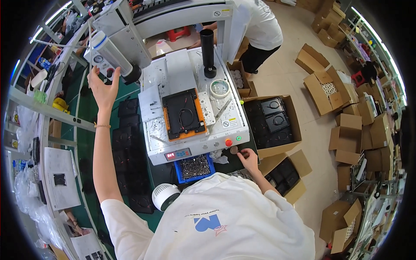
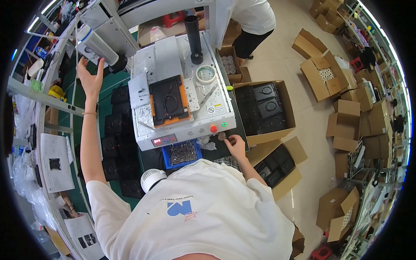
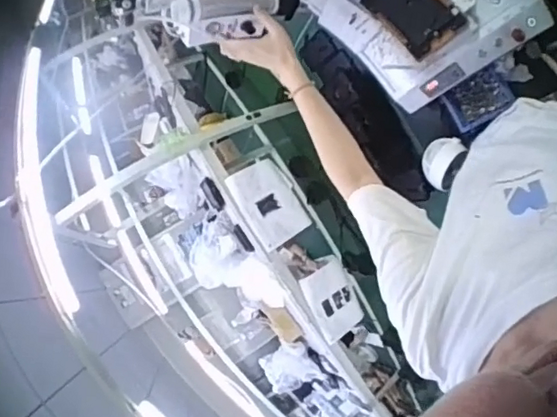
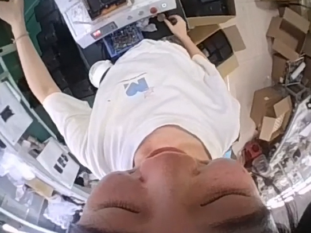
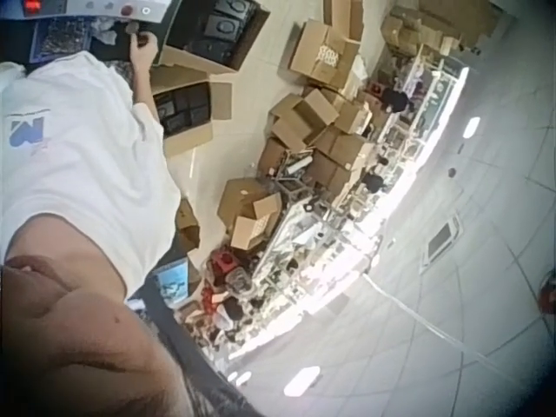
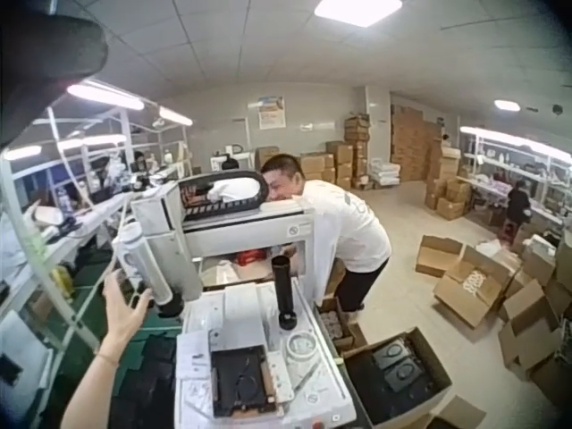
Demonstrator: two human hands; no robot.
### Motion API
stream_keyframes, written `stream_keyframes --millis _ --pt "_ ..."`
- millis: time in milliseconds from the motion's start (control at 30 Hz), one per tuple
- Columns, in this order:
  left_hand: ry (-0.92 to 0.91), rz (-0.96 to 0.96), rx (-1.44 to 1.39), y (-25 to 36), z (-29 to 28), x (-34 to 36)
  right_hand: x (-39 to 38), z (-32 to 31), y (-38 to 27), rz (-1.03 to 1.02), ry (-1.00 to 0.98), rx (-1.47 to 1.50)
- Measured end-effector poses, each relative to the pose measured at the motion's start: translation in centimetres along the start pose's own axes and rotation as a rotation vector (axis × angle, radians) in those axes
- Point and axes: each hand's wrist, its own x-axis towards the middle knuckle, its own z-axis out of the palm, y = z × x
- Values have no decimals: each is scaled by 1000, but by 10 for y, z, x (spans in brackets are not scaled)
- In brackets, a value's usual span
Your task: Servicing a glue dispensing machine by replacing the sealant cartridge and inspecting the nozzle and machine components.
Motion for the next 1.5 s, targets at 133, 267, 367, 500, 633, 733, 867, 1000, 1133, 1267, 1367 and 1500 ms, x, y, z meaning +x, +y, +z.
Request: stream_keyframes --millis 133,267,367,500,633,733,867,1000,1133,1267,1367,1500 --pt "10 -59 -47 -6 -12 -15 -15 6 -31 -174 50 -123" --pt "27 -186 -185 4 -2 -17 -4 18 -27 -137 44 -208" --pt "25 -230 -201 7 -1 -12 -4 18 -20 -166 95 -209" --pt "53 -266 -254 4 2 -2 -3 -17 -14 250 -61 497" --pt "101 -238 -130 -7 8 18 5 -46 -73 153 -271 1170" --pt "80 -273 20 -8 22 32 22 -53 -126 25 -294 1278" --pt "26 -458 -18 14 34 51 44 -56 -165 -127 -351 1232" --pt "-32 -624 75 20 32 75 74 -48 -205 -182 -469 1222" --pt "-31 -494 -132 -3 36 78 111 -34 -269 -284 -562 1120" --pt "-3 -393 -143 -6 22 81 147 -17 -402 -527 -526 758" --pt "-268 -467 -113 4 6 90 155 -1 -523 -800 -433 569" --pt "98 -215 122 -5 -14 71 179 47 -622 -1065 -365 530"
